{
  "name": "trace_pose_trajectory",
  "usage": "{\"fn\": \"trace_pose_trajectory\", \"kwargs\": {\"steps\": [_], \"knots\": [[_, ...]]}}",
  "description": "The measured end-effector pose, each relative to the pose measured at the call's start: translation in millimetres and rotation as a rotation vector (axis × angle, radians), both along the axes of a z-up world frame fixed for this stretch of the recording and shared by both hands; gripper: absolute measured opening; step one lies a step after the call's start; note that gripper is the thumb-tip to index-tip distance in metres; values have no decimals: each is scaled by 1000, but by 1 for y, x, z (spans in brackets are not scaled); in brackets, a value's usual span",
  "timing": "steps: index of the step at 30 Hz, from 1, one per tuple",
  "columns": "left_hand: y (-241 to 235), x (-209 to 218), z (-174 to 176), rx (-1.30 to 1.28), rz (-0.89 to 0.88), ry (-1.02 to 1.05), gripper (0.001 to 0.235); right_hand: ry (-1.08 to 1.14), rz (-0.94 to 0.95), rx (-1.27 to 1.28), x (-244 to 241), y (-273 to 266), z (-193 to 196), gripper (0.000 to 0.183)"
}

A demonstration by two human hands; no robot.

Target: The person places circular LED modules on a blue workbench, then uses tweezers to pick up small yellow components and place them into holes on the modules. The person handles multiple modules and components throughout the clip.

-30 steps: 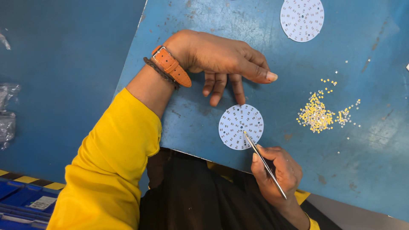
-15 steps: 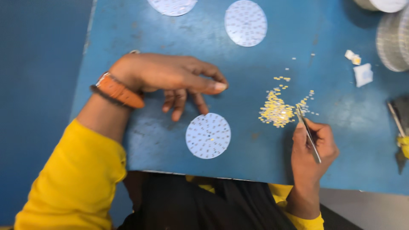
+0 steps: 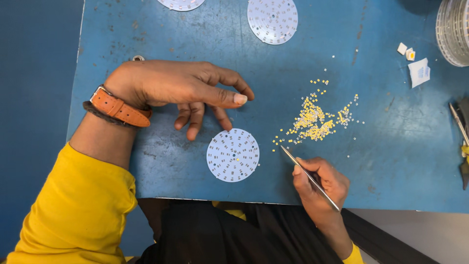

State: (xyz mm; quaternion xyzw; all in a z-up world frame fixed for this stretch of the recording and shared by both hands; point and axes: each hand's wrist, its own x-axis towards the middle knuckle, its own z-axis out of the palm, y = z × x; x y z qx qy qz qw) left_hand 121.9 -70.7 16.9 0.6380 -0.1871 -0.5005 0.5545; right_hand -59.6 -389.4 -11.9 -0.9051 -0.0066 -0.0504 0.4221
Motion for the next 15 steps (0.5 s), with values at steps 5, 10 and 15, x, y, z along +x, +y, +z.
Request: {"fn": "trace_pose_trajectory", "kwargs": {"steps": [5,10,15], "knots": [[-1,0,-1,4,-2,-5,77,-66,62,-71,5,4,3,14],[-1,1,-1,2,-8,3,77,-107,86,-105,7,6,4,16],[-1,0,-1,17,-4,-13,78,-92,86,-106,7,7,6,18]]}}
